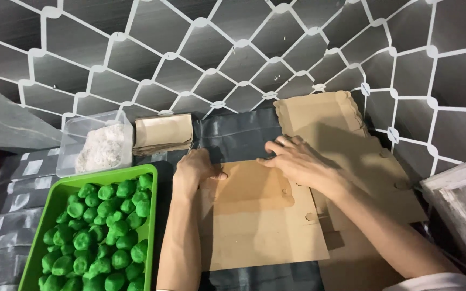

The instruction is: Folding a flat cardboard cutout into a box shape at a packaging station.

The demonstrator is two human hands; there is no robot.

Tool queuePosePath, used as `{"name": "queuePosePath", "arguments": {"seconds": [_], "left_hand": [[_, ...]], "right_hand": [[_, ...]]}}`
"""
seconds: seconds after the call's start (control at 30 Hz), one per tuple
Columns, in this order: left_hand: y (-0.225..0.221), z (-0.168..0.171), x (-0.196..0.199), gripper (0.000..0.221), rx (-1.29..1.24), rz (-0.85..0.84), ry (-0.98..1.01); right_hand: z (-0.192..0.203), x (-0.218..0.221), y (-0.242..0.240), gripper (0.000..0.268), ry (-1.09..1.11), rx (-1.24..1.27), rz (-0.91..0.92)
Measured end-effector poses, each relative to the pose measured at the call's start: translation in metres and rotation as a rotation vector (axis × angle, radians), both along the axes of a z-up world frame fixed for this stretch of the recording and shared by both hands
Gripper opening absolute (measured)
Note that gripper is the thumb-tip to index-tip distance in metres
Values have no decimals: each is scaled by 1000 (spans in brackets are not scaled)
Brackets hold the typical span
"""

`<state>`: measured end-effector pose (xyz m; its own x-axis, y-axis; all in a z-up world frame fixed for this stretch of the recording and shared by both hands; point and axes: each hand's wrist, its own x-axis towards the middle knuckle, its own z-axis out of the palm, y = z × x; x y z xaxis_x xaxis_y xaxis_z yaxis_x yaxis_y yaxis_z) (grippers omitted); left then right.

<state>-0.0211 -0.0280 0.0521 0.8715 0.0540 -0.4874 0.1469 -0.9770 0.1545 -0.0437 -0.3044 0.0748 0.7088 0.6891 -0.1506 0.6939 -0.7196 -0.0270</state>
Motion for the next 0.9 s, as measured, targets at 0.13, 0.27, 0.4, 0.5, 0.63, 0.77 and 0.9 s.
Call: {"name": "queuePosePath", "arguments": {"seconds": [0.13,0.27,0.4,0.5,0.63,0.77,0.9], "left_hand": [[3,-14,11,81,15,-25,33],[4,-17,16,72,30,39,31],[1,-22,9,73,1,51,53],[-3,15,-6,73,-9,11,16],[3,-20,10,74,38,15,30],[4,-19,7,77,24,-41,-18],[4,-22,14,73,37,-30,2]], "right_hand": [[-33,13,34,32,-3,0,57],[-66,23,94,17,-105,141,148],[-76,30,97,16,-185,218,199],[-58,21,53,27,24,114,75],[-12,7,5,43,-54,-63,68],[24,-14,8,50,-28,-34,-108],[-46,22,32,39,-60,30,-4]]}}
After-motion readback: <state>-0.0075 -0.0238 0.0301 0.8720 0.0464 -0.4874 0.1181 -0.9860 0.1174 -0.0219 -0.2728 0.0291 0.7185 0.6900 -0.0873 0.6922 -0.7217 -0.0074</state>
